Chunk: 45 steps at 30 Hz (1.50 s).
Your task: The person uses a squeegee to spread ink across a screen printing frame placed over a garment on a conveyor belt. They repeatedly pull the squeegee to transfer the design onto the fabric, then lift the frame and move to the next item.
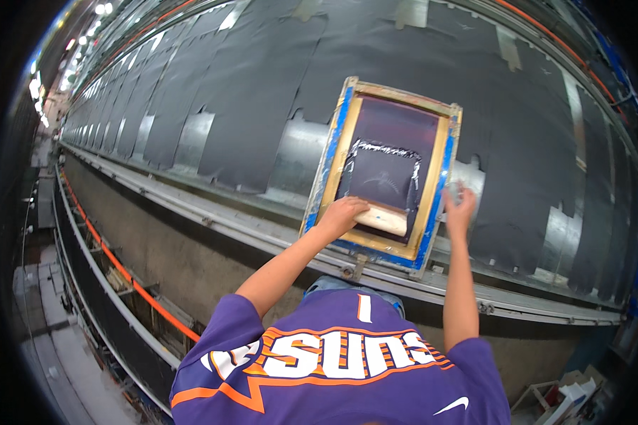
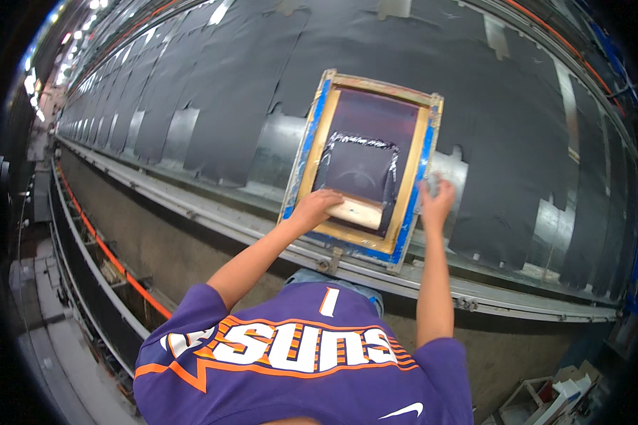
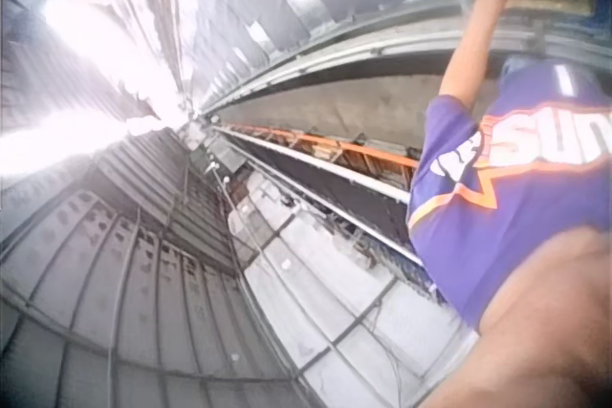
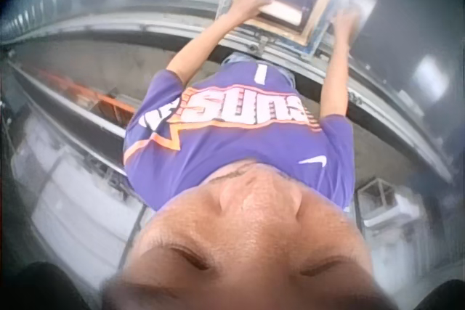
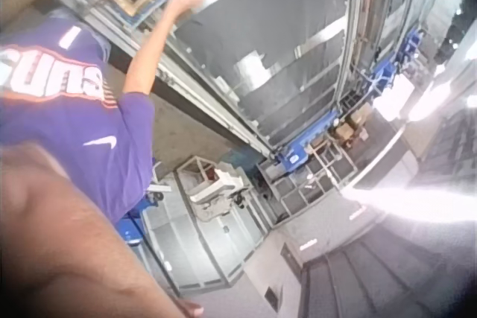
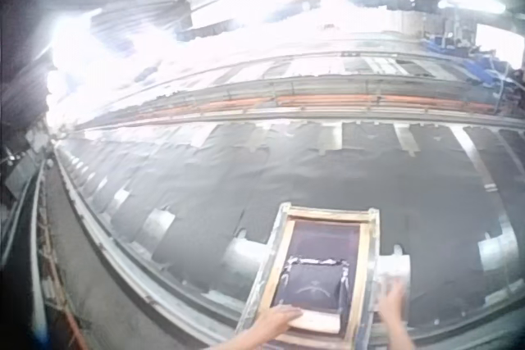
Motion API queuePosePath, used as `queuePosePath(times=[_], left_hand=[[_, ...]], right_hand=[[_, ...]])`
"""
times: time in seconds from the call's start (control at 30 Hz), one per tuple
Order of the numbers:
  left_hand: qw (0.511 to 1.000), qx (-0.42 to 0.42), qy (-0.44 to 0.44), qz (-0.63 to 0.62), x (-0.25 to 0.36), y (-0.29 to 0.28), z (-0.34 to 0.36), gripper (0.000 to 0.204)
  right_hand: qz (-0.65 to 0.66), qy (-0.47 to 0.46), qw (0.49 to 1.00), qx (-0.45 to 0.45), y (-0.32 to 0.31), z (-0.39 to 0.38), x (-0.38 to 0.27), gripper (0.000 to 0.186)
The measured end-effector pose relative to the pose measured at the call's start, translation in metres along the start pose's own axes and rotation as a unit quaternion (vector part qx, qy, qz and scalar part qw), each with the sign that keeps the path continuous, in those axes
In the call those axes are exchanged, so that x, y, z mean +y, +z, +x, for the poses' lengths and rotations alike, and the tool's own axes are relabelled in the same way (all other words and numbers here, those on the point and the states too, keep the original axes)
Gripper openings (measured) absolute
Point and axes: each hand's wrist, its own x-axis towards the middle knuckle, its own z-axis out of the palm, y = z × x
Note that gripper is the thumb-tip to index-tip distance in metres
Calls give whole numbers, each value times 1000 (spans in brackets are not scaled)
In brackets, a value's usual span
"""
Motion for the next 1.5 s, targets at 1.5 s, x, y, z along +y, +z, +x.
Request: queuePosePath(times=[1.5], left_hand=[[993,-40,-110,21,-391,-308,-87,46]], right_hand=[[-118,-170,943,-260,347,-39,-423,42]])
